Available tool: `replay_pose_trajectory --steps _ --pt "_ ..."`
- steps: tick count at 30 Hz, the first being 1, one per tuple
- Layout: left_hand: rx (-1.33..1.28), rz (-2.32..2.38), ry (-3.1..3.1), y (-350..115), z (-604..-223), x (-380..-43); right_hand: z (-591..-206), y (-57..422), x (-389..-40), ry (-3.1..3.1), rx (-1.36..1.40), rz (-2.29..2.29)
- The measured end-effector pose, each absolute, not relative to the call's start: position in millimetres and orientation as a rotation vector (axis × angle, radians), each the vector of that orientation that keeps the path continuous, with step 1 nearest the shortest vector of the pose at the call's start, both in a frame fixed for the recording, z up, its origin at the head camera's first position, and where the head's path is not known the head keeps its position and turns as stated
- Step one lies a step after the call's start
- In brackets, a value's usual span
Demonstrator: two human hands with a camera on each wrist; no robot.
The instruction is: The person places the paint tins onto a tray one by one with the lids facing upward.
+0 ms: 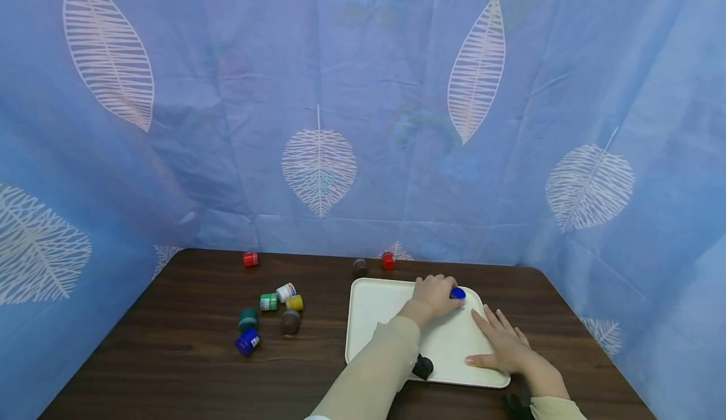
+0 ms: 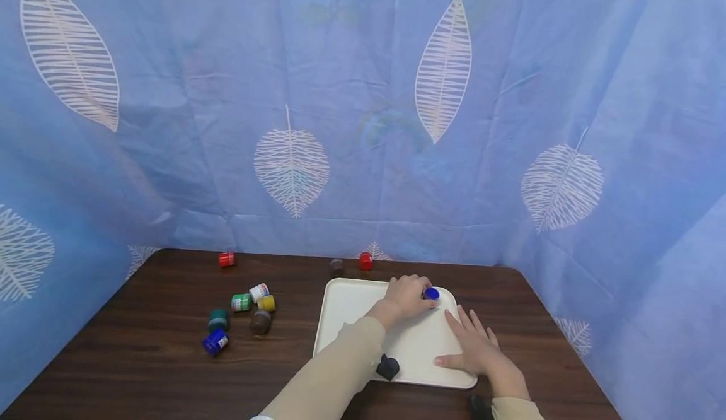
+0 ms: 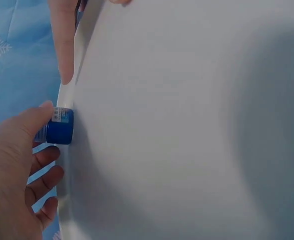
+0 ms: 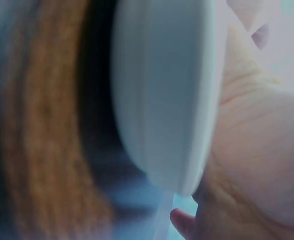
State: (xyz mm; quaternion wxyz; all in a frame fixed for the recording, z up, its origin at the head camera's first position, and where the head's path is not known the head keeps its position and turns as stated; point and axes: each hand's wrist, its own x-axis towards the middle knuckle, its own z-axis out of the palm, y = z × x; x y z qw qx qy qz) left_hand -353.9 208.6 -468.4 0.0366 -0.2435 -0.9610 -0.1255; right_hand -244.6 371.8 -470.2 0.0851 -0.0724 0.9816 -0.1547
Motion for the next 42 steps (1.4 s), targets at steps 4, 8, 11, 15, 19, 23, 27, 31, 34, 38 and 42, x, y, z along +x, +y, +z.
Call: replay_pose_trajectory --steps 4,8,11,15,19,23,27,31,34,38,42 --pt "-0.801 -0.326 -2.943 202 -465 -358 -470 373 -245 2.926 -0.231 -0.47" --pt "-0.831 -0.296 -2.952 189 -455 -362 -469 372 -244 2.927 -0.224 -0.462" --pt "-0.845 -0.283 -2.95 179 -448 -364 -466 371 -242 2.92 -0.203 -0.454" --pt "-0.872 -0.277 -2.929 168 -440 -369 -463 372 -241 2.914 -0.192 -0.453" --pt "-0.916 -0.248 -2.891 156 -430 -373 -463 373 -241 2.913 -0.206 -0.467" --pt "-0.969 -0.196 -2.843 141 -421 -376 -467 374 -242 2.905 -0.198 -0.474" --pt "-0.987 -0.162 -2.806 126 -415 -380 -470 375 -243 2.9 -0.196 -0.48" --pt "-0.926 -0.145 -2.803 112 -413 -387 -470 375 -243 2.9 -0.211 -0.498" --pt "-0.829 -0.121 -2.815 104 -414 -395 -467 374 -242 2.902 -0.209 -0.49" --pt "-0.683 -0.075 -2.834 99 -420 -408 -466 373 -243 2.911 -0.203 -0.463" --pt "-0.563 -0.062 -2.877 96 -425 -416 -468 371 -243 2.914 -0.214 -0.467"
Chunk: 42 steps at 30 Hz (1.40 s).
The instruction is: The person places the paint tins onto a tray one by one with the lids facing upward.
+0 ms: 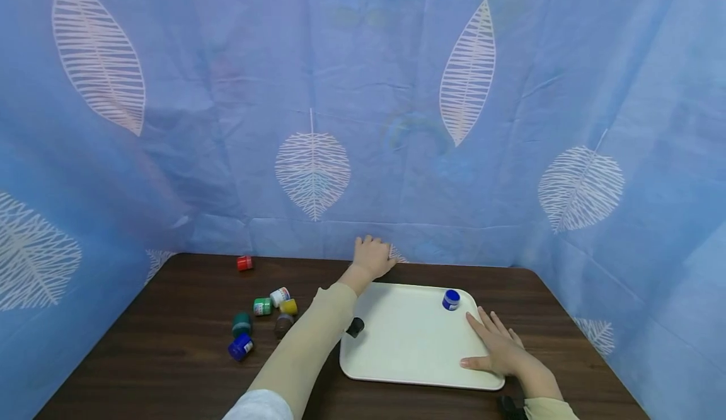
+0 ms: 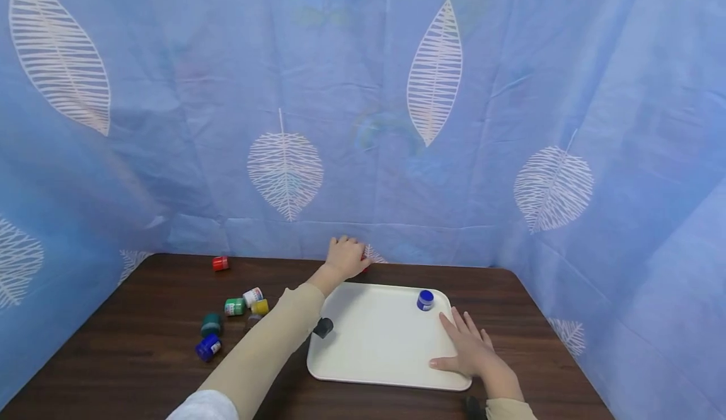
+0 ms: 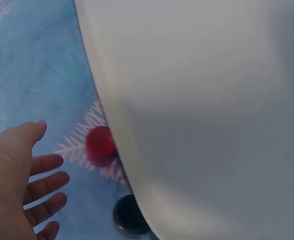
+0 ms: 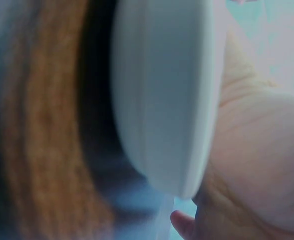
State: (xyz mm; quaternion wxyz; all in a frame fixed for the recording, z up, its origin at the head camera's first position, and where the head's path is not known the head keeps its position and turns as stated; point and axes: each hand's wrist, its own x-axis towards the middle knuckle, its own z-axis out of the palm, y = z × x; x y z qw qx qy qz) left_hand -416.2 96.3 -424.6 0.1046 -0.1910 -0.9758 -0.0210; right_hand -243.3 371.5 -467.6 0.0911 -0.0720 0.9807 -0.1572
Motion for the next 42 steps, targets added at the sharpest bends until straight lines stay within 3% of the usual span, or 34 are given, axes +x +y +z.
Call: replay_pose_trajectory --steps 15,42 --pt "-0.281 -0.028 -3.005 108 -437 -427 -472 371 -241 2.907 -0.202 -0.467" --pt "-0.34 -0.052 -3.083 126 -445 -434 -465 371 -240 2.896 -0.206 -0.497"
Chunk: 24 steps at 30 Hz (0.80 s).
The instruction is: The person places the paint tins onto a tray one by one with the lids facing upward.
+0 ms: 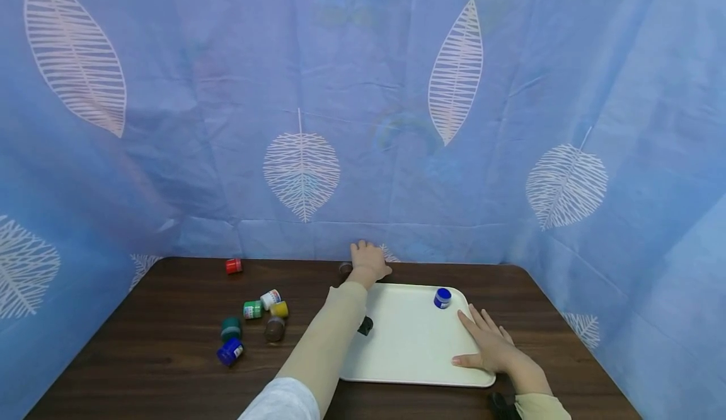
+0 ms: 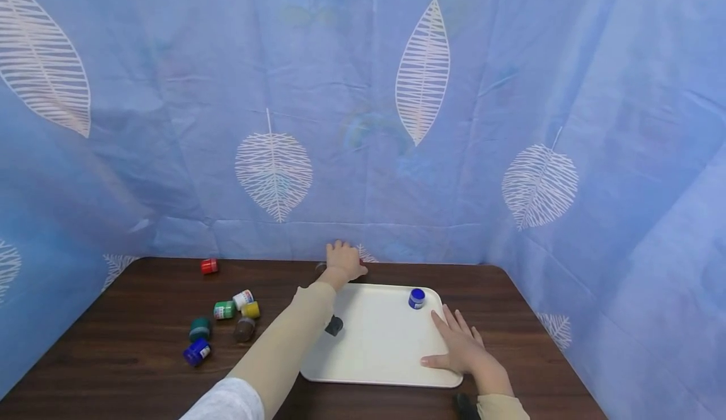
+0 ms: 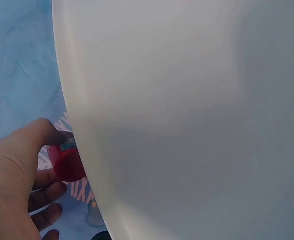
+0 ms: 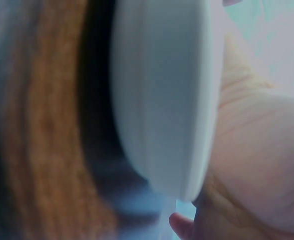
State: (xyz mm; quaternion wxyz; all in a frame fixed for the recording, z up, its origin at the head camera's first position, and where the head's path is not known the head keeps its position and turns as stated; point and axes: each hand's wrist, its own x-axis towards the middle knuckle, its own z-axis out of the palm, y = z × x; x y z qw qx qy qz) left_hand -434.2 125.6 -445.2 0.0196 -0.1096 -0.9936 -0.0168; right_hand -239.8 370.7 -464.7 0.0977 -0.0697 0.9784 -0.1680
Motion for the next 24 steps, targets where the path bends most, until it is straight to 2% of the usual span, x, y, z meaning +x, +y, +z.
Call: replay_pose_trajectory --steps 24 --pt "-0.69 -0.2 -2.842 136 -436 -397 -465 371 -240 2.897 -0.19 -0.513"
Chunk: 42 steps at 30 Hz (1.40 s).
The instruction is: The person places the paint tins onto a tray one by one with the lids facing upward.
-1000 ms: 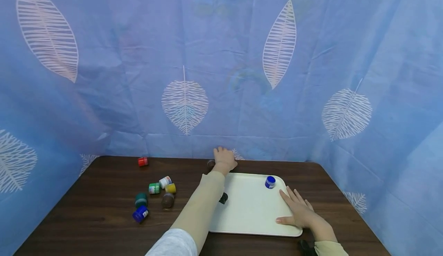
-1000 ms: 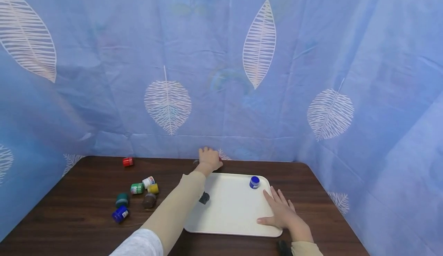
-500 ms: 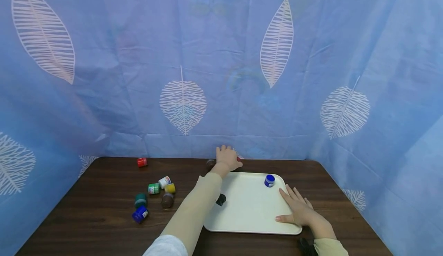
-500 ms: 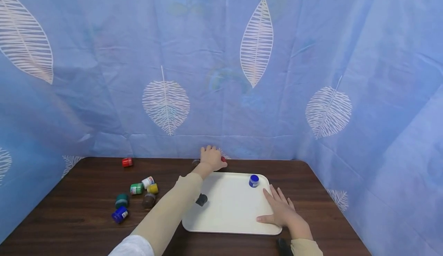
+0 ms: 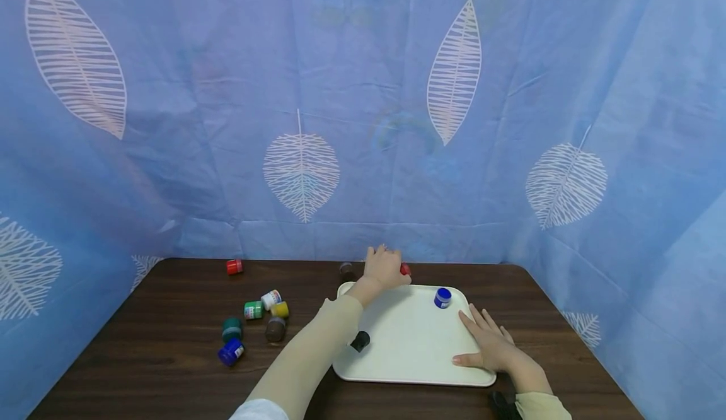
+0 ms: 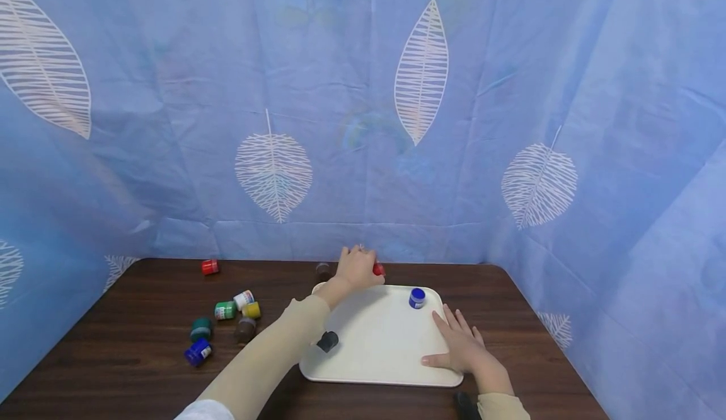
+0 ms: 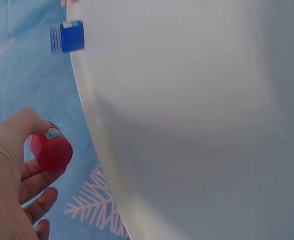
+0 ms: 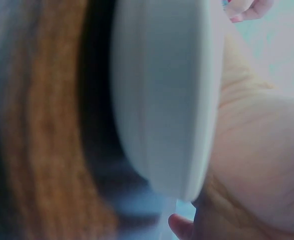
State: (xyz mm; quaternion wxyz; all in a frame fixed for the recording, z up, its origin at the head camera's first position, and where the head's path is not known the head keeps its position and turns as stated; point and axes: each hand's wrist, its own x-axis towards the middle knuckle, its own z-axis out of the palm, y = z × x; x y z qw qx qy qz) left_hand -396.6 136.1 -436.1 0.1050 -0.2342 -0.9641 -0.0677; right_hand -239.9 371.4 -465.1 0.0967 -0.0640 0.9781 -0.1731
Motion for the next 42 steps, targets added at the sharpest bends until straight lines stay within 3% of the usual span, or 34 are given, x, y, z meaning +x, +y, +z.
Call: replay_pose_trajectory --steps 19,42 --pt "-0.842 -0.252 -2.783 152 -436 -367 -467 371 -241 2.927 -0.162 -0.477" --pt "-0.863 -0.257 -2.889 150 -453 -365 -468 370 -240 2.921 -0.164 -0.483"
